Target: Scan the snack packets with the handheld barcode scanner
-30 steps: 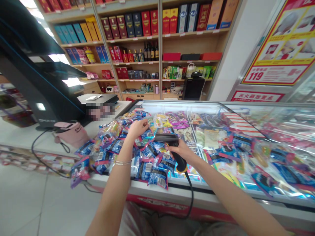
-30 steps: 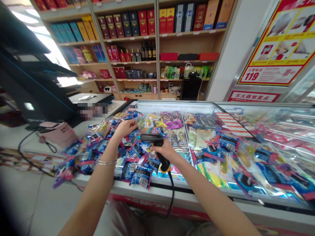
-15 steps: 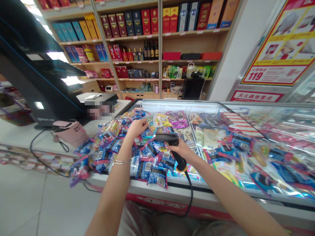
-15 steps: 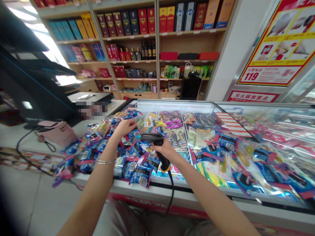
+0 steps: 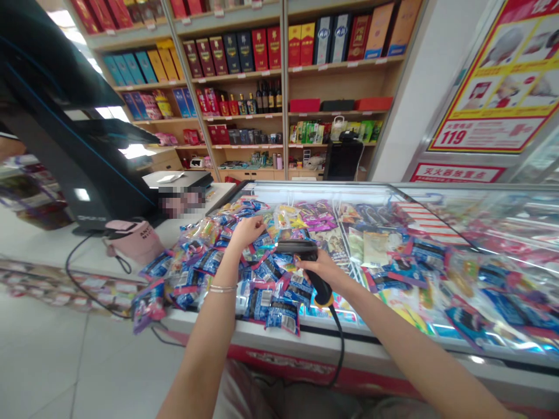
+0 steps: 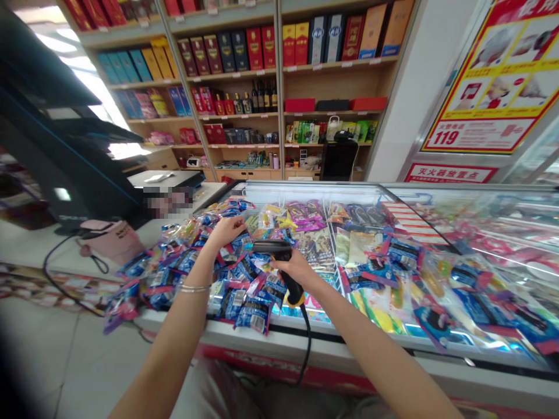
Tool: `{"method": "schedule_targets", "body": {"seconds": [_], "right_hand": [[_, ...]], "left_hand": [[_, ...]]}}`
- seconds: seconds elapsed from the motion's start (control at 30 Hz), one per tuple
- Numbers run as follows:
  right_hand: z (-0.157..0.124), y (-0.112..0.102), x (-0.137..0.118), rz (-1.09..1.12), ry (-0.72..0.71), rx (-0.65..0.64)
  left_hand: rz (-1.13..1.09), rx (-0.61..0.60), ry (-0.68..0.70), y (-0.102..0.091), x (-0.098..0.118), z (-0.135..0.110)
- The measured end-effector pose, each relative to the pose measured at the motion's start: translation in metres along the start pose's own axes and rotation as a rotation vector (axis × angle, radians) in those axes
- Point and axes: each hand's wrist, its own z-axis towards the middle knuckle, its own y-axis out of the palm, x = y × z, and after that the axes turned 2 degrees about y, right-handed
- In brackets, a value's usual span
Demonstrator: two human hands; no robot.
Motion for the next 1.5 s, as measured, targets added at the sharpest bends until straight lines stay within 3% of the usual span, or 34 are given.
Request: {"method": "schedule_targets", "body": {"seconds": [0.2, 0.33, 0.43, 0.57, 0.77, 0.93, 1.03, 1.17, 1.3, 1.5], "right_hand": [[-0.008, -0.004, -0.018, 0.146, -0.062, 0.041], [-0.026, -0.026, -0.040, 0.214, -0.133, 0.111], [-0.052, -0.051, -0.052, 0.269, -0.197, 0.184], [-0.100, -0.093, -0.051, 0.304, -0.232, 0.317], [-0.171, -0.175, -0.020, 0.381, -0.143, 0.475], [-0.203, -0.226, 0.005, 0.488, -0.094, 0.636], [-0.207, -0.239, 0.015, 0.528, -0.141, 0.700], [-0.204, -0.244, 0.024, 0.600, -0.151, 0.723], [-0.204, -0.244, 0.027, 0.662, -0.186, 0.712], [-0.206, -0.237, 0.022, 0.688, -0.231, 0.760]], "left_hand": [[0.102, 0.068, -0.014, -0.026, 0.027, -0.007], [0.091, 0.139, 0.028, -0.050, 0.067, -0.016], [0.012, 0.198, 0.050, -0.051, 0.103, -0.014], [-0.164, 0.209, 0.019, -0.027, 0.164, 0.000], [-0.393, 0.127, -0.160, 0.040, 0.260, 0.014], [-0.579, 0.150, -0.022, 0.096, 0.313, -0.001], [-0.476, 0.192, 0.138, 0.118, 0.326, -0.016], [-0.421, 0.151, 0.254, 0.127, 0.327, -0.028], [-0.413, 0.118, 0.245, 0.125, 0.323, -0.031], [-0.291, 0.112, 0.125, 0.122, 0.324, -0.031]]}}
